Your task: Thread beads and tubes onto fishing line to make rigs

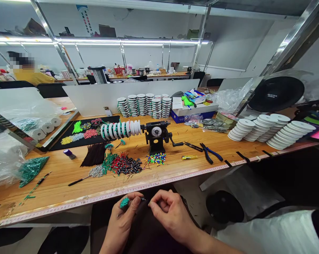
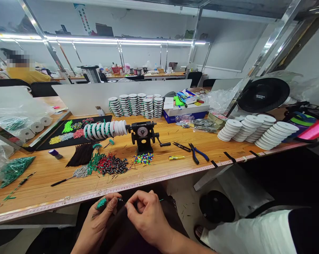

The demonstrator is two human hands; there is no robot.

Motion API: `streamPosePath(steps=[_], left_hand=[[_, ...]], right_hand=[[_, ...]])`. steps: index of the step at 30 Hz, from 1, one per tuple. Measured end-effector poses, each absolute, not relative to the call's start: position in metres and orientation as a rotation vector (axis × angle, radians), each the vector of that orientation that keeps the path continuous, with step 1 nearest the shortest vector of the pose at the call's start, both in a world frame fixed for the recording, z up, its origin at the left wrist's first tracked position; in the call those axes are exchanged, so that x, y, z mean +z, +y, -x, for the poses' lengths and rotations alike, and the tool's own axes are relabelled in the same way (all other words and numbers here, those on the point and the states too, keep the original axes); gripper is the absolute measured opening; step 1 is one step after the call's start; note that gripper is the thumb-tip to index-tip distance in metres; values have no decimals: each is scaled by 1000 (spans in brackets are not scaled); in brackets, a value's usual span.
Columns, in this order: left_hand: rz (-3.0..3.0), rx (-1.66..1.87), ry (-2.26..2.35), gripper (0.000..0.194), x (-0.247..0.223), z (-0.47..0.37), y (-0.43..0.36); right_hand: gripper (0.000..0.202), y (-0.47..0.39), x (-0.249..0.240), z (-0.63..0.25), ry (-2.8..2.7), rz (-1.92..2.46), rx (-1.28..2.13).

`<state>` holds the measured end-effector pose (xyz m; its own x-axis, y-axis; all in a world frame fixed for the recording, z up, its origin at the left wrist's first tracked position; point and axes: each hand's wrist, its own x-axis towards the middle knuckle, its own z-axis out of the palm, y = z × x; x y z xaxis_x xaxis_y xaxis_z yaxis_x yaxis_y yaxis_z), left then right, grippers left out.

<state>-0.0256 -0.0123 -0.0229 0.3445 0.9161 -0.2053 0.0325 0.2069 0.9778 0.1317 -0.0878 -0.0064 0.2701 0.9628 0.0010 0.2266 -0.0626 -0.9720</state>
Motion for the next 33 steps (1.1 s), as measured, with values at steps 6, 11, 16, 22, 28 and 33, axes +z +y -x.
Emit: streamPosePath(steps=[6, 11, 16, 22, 28, 33], left_hand=[[-1377, 807, 1034, 41, -28, 29, -8], [-1460, 746, 1013, 41, -17, 28, -9], [-1587, 760, 995, 33, -9, 28, -11], [-1609, 788, 962, 23, -9, 27, -17], [-1790, 957, 1008, 18, -11, 27, -17], [-2283, 1079, 842, 16, -10, 30, -10]], right_hand=[[19, -86, -4, -133, -1059, 1427, 1034], [22, -86, -4, -133, -1088, 1455, 991], [30, -86, -10, -133, -1183, 1469, 896], [58, -76, -24, -132, -866, 1122, 1366], [45, -77, -23, -133, -750, 970, 1549], [43, -78, -19, -130, -657, 913, 1640]])
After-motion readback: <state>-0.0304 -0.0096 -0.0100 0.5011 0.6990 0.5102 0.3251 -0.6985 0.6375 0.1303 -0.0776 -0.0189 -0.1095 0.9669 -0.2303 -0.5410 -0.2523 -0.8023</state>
